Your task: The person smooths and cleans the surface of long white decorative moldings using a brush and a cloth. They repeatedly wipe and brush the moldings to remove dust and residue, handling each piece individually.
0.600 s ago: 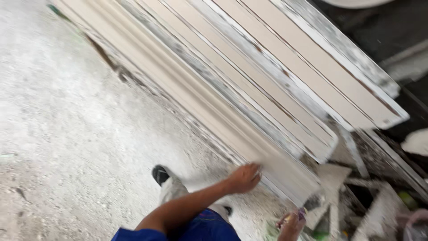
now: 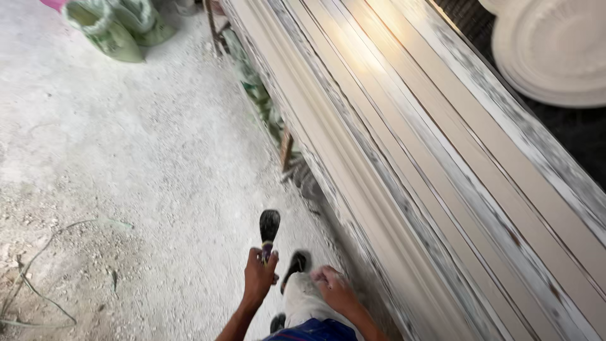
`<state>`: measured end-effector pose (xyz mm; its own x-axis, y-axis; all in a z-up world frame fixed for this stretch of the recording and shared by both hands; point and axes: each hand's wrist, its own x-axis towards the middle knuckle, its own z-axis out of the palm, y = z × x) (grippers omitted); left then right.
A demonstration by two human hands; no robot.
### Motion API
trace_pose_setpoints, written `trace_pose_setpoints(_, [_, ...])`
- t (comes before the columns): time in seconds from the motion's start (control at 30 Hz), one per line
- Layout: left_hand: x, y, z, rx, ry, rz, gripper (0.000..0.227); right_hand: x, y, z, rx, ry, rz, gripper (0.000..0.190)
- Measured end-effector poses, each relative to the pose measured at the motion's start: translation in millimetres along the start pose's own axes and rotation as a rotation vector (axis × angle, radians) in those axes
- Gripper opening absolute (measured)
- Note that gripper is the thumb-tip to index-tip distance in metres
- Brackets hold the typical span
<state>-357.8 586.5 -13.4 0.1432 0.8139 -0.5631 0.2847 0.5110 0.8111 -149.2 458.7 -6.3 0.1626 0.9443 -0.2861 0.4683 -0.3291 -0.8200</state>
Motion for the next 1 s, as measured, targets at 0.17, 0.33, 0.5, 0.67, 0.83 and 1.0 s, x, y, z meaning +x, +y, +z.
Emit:
trace_pose_setpoints(0.17, [83, 1, -13, -0.034, 0.022, -0.087, 0.038, 134, 46, -11, 0.222, 0.086, 0.077, 0.017])
trace_pose_setpoints(0.33, [195, 41, -23, 0.136, 0.130, -0.040, 0.046, 302, 10, -73, 0.171, 0.200, 0.089, 0.025])
trace_pose_setpoints(0.5, [314, 130, -51, 0.275, 0.180, 0.133, 0.045, 467, -95, -131, 0.020, 0.275, -0.174, 0.035])
trace_pose_setpoints(0.67, [441, 248, -76, 0.083, 0.203, 0.383, 0.046, 607, -166, -135, -0.032, 0.248, -0.070, 0.030])
trace_pose_setpoints(0.83, [603, 344, -92, 0.174, 0.168, 0.464, 0.053, 762, -168, -112, -0.383, 0.402, -0.373, 0.031])
trace_pose_setpoints(1.0, [784, 469, -97, 0.302, 0.127, 0.481, 0.061, 897, -211, -111, -0.572, 0.363, -0.262, 0.044])
